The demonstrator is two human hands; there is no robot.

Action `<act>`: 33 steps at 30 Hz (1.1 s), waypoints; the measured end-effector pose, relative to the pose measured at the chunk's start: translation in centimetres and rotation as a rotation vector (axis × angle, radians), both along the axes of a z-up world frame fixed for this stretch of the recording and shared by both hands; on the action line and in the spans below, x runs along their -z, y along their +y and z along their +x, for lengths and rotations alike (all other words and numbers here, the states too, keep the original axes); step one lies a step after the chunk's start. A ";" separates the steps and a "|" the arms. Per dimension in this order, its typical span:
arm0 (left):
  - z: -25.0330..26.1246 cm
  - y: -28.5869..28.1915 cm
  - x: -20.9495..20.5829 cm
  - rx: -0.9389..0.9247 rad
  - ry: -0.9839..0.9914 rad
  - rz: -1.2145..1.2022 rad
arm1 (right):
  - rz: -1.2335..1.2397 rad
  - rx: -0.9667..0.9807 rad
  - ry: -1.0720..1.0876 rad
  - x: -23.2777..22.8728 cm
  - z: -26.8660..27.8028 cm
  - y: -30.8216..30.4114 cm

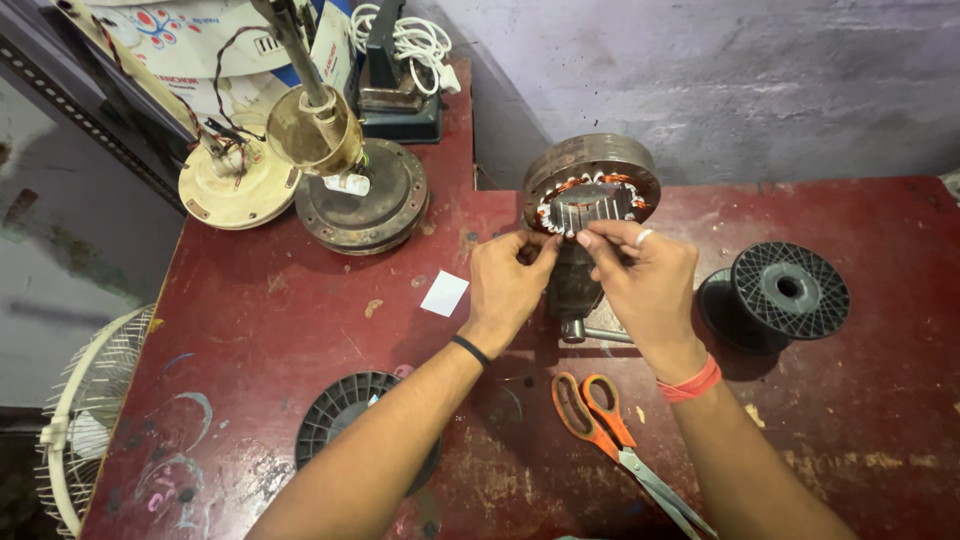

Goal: The person winds copper wire around the slots of a motor stator held in a bench vise. They repeatedly pull wire from a spool, thread it through the slots, and use orange-handled shears to trim the wire. The stator is rotated as needed to access different slots.

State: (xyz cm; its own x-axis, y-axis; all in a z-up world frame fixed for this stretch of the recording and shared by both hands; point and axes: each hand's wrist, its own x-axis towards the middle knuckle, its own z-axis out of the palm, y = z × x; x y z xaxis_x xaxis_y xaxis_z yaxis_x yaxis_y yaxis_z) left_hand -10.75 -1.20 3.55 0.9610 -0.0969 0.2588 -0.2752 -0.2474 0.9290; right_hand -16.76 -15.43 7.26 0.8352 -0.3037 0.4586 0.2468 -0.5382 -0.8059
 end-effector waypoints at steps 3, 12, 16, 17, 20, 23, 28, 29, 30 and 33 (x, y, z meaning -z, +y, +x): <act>0.0 0.0 0.0 0.002 -0.025 -0.017 | -0.234 0.114 -0.105 -0.2 0.7 0.2; 0.2 0.0 0.2 -0.025 -0.055 0.012 | -0.054 0.170 -0.045 0.9 2.7 1.1; 0.3 0.2 0.0 -0.053 -0.073 0.030 | -0.124 0.224 -0.073 1.3 3.7 1.5; 0.3 0.3 -0.1 -0.056 -0.064 0.018 | -0.122 0.236 -0.068 1.3 3.9 1.6; 0.3 0.4 -0.2 -0.053 -0.117 -0.025 | -0.130 0.281 -0.059 1.4 4.1 1.8; 0.7 0.6 0.2 -0.062 -0.194 -0.103 | -0.141 0.303 -0.051 1.3 4.2 1.8; 3.1 2.4 1.9 0.078 -0.272 -0.319 | -0.174 0.298 -0.045 1.0 4.2 1.8; 4.0 2.8 2.0 0.126 -0.242 -0.372 | -0.184 0.299 -0.041 0.9 4.2 1.9; 5.0 2.8 2.0 0.176 -0.213 -0.425 | -0.194 0.301 -0.039 0.8 4.2 1.8; 8.5 2.5 1.4 0.423 0.292 -0.627 | -0.216 0.303 -0.038 0.5 4.3 1.7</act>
State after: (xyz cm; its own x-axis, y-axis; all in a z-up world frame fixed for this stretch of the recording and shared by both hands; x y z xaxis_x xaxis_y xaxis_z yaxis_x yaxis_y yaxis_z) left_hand -2.26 1.27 2.14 0.9127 -0.3876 0.1299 0.0465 0.4140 0.9091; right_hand -12.42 -13.70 6.73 0.7034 -0.4267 0.5684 0.0783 -0.7483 -0.6587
